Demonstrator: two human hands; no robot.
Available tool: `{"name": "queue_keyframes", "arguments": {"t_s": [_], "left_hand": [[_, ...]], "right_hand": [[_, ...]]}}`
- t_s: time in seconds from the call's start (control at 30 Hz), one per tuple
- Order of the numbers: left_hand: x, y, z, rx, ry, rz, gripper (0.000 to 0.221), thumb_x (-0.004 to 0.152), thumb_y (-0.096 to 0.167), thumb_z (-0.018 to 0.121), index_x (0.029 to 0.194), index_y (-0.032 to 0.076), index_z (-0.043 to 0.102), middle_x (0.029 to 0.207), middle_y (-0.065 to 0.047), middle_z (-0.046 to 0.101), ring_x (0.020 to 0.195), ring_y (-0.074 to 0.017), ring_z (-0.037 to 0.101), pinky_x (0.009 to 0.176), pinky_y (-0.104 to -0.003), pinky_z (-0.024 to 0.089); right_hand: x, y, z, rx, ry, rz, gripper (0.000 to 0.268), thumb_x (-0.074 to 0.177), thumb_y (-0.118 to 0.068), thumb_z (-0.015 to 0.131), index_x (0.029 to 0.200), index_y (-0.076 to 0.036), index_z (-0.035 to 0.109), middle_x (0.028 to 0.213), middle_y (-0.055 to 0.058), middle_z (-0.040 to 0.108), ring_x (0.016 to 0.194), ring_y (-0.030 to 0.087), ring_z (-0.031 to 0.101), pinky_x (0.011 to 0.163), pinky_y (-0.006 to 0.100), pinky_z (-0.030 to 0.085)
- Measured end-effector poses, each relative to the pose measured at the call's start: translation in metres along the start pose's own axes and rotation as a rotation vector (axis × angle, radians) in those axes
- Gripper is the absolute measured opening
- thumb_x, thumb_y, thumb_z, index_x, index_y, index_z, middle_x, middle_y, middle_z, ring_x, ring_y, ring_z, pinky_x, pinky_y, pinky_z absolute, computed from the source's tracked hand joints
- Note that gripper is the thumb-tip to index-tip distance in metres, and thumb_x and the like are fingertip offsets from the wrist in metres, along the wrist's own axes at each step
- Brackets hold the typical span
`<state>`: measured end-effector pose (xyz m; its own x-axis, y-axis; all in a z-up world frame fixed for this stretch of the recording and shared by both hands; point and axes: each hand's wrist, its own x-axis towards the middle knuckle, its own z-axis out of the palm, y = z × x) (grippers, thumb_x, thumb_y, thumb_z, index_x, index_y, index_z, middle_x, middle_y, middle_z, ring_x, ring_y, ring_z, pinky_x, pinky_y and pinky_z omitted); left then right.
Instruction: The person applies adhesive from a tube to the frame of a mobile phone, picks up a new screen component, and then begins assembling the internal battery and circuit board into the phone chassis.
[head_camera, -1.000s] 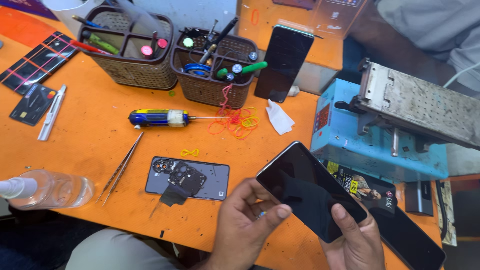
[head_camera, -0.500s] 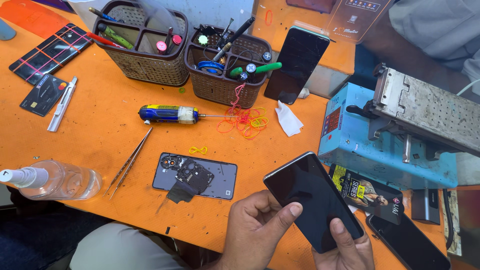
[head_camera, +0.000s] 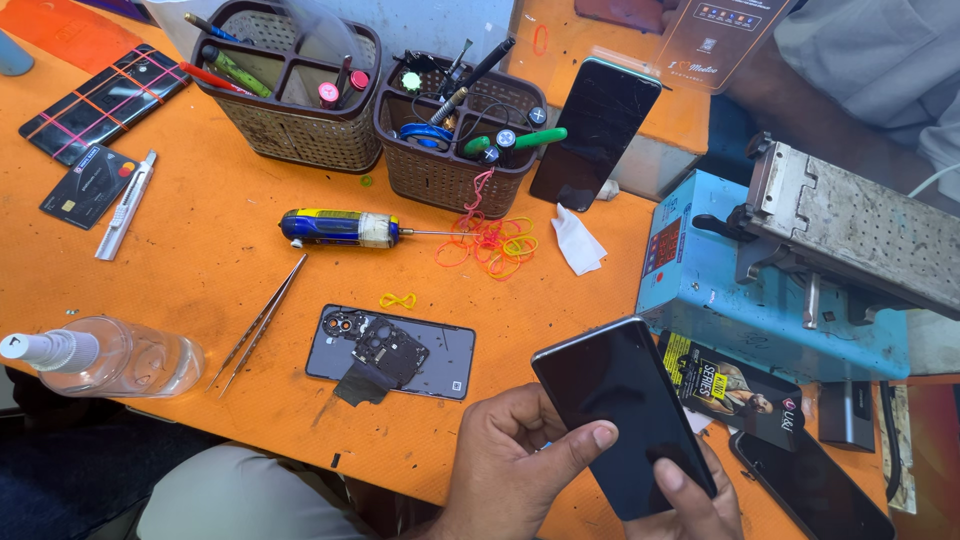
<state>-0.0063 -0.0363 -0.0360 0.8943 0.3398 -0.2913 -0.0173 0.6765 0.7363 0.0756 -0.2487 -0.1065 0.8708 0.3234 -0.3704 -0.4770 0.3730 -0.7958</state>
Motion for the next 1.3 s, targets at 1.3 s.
{"name": "queue_keyframes", "arguments": {"t_s": [1.3], "left_hand": [[-0.016, 0.063, 0.011, 1.427, -0.018, 1.426, 0.033, 0.076, 0.021, 0.074, 0.097, -0.004, 0.072, 0.083, -0.010, 0.067, 0.077, -0.0252, 0.068, 0.068, -0.036, 0.060]], "right_hand": [[-0.026, 0.034, 0.057, -0.116, -0.350, -0.471, 0.092, 0.093, -0.036, 0.068, 0.159, 0.007, 0.020, 0.162, 0.025, 0.036, 0.146, 0.039, 0.042, 0.121, 0.056, 0.032]]}}
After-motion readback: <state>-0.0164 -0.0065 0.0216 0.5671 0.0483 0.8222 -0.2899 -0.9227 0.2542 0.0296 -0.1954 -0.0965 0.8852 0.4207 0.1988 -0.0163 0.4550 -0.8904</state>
